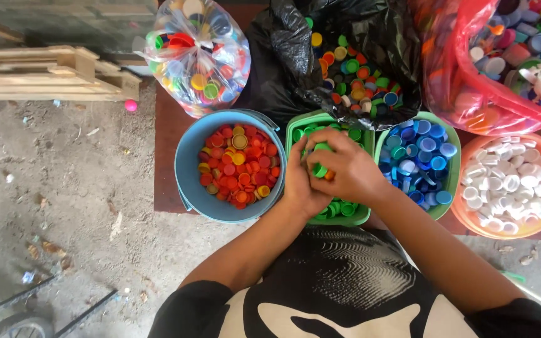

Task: The person sorts plastic bottle caps by color into separate containers. They pick up caps from a large black bag, separate them by hand, and place them into buckets or bowls designated for red, green, blue, and white caps.

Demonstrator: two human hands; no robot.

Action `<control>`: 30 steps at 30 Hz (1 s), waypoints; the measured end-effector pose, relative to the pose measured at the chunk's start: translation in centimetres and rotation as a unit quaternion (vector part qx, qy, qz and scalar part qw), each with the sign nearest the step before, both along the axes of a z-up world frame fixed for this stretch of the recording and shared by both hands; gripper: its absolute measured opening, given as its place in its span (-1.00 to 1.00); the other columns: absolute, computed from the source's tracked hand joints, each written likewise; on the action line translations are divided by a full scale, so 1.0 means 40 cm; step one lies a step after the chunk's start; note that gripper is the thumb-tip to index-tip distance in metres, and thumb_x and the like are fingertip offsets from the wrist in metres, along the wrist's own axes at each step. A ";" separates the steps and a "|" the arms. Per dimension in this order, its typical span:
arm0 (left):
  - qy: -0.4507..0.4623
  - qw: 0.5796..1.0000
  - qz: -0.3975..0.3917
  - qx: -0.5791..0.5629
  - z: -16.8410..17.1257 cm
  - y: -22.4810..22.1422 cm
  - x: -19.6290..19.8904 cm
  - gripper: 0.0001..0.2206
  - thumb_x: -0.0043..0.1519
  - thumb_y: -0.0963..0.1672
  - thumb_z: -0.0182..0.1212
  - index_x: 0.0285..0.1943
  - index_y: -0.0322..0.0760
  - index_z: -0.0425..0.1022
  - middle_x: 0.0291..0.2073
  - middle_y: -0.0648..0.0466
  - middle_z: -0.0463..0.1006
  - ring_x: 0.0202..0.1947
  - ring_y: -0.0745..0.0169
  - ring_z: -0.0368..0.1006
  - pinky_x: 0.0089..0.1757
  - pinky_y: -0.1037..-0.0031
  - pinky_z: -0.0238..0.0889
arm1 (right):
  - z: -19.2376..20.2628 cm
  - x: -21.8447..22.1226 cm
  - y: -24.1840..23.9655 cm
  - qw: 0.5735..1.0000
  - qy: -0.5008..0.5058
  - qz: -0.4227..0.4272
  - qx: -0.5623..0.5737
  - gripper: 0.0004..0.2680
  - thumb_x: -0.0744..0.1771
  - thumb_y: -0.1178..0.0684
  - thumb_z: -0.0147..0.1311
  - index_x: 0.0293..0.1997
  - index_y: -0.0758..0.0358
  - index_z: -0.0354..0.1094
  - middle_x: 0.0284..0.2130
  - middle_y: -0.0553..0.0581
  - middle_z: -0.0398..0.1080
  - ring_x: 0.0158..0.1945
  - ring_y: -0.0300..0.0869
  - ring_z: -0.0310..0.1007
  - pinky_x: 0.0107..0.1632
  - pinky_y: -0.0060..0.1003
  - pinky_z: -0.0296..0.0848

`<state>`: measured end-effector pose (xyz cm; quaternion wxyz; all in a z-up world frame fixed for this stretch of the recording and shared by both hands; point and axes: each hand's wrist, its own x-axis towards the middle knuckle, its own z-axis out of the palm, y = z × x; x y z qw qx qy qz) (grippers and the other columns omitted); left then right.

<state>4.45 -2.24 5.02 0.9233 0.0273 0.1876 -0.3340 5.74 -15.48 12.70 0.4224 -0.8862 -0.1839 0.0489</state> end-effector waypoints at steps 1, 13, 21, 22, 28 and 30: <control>-0.003 1.000 -0.003 -0.003 0.005 -0.001 0.001 -0.49 0.44 0.16 -0.16 0.39 -0.15 0.33 0.22 0.07 0.46 0.22 0.14 0.38 0.16 0.27 0.27 | -0.001 -0.003 0.001 1.000 -0.003 -0.003 -0.003 -0.82 0.17 0.08 0.35 -0.27 0.11 0.44 0.04 0.07 0.41 -0.09 -0.06 0.49 -0.09 -0.16 0.48; -0.015 0.999 0.033 -0.033 -0.010 0.035 -0.018 -0.74 0.44 0.03 -0.07 0.09 -0.10 0.42 0.00 0.12 0.48 0.08 0.21 0.44 0.12 0.32 0.32 | 0.033 -0.048 0.054 0.968 -0.247 0.025 -0.044 -0.73 0.17 0.01 0.36 -0.13 0.12 0.42 0.11 0.12 0.35 0.23 0.06 0.38 0.25 0.06 0.21; 0.004 1.000 0.001 0.016 0.046 0.055 -0.013 -0.72 0.38 0.04 -0.04 0.10 -0.08 0.44 0.00 0.13 0.50 0.06 0.20 0.44 0.07 0.30 0.32 | 0.022 -0.080 0.054 0.969 -0.245 0.004 -0.032 -0.60 0.17 0.05 0.38 0.06 0.14 0.35 0.19 0.14 0.34 0.30 0.06 0.36 0.31 0.06 0.24; 0.004 1.000 0.000 0.018 0.035 0.058 -0.014 -0.72 0.38 0.04 -0.04 0.10 -0.08 0.44 0.00 0.13 0.50 0.06 0.20 0.44 0.07 0.30 0.32 | 0.029 -0.083 0.053 0.969 -0.244 0.002 -0.030 -0.60 0.17 0.05 0.38 0.06 0.14 0.35 0.19 0.14 0.34 0.30 0.06 0.36 0.31 0.06 0.24; 0.005 0.999 -0.016 0.042 0.029 0.061 -0.019 -0.67 0.34 0.03 -0.04 0.17 -0.09 0.45 0.07 0.11 0.51 0.11 0.15 0.42 0.12 0.14 0.29 | 0.047 -0.115 0.019 0.977 -0.204 -0.057 0.008 -0.55 0.16 0.06 0.38 0.13 0.17 0.33 0.23 0.23 0.28 0.32 0.15 0.30 0.30 0.04 0.25; -0.008 0.998 -0.007 0.060 0.038 0.067 -0.017 -0.68 0.35 0.00 -0.04 0.19 -0.09 0.45 0.09 0.13 0.52 0.12 0.15 0.42 0.14 0.13 0.29 | 0.044 -0.128 0.007 0.980 -0.191 -0.061 -0.015 -0.60 0.14 0.06 0.41 0.03 0.14 0.41 0.16 0.16 0.33 0.28 0.12 0.32 0.24 0.03 0.28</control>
